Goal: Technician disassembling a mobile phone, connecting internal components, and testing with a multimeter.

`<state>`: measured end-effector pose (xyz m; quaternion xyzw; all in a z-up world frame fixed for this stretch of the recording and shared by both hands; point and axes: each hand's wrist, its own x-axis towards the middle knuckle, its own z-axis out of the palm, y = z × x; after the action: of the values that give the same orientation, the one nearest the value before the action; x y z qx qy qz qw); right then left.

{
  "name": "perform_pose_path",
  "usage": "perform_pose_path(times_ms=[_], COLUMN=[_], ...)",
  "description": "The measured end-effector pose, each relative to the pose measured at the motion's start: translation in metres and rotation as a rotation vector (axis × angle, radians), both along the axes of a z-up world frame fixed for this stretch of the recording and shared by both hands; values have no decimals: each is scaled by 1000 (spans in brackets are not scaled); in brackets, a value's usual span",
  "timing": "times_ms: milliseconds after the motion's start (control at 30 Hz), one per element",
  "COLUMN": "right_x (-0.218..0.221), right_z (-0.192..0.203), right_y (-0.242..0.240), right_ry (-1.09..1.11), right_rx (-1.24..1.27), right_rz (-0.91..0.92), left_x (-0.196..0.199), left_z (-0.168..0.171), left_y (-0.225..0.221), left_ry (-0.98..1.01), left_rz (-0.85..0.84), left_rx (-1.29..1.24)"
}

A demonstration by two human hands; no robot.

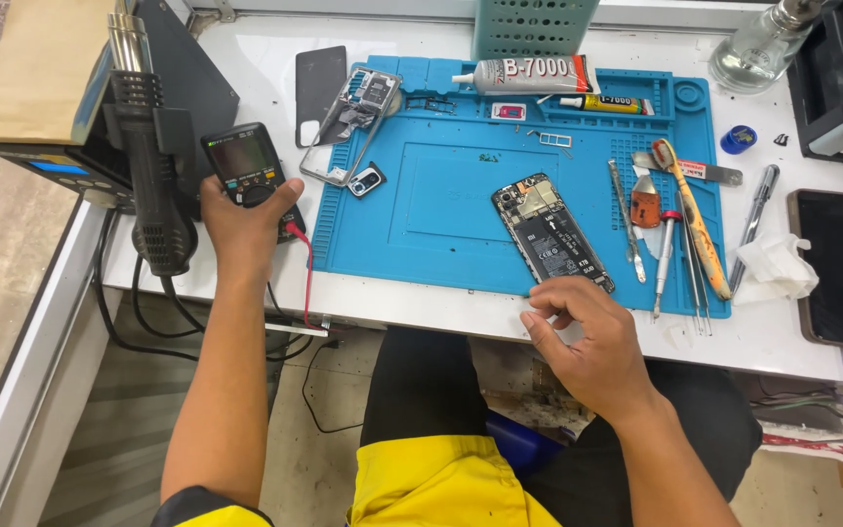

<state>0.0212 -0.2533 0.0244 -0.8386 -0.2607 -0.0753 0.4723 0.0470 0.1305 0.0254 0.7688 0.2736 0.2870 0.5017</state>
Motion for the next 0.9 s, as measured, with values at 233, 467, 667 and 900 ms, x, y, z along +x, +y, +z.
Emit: perform_pose_path(times_ms=[233, 467, 667, 900], right_x=[-1, -4, -6, -6], right_z=[-3, 1, 2, -1], right_y=[3, 1, 1, 2], right_ry=[36, 83, 104, 83], right_rx=[-16, -24, -23, -14], right_rz=[-1, -24, -31, -46], left_x=[31, 14, -5, -40], left_z=[2, 24, 22, 9], left_y=[19, 8, 5, -20], left_ry=[41, 241, 246, 288], left_rz=[16, 7, 1, 131], left_rx=[-2, 106, 176, 843])
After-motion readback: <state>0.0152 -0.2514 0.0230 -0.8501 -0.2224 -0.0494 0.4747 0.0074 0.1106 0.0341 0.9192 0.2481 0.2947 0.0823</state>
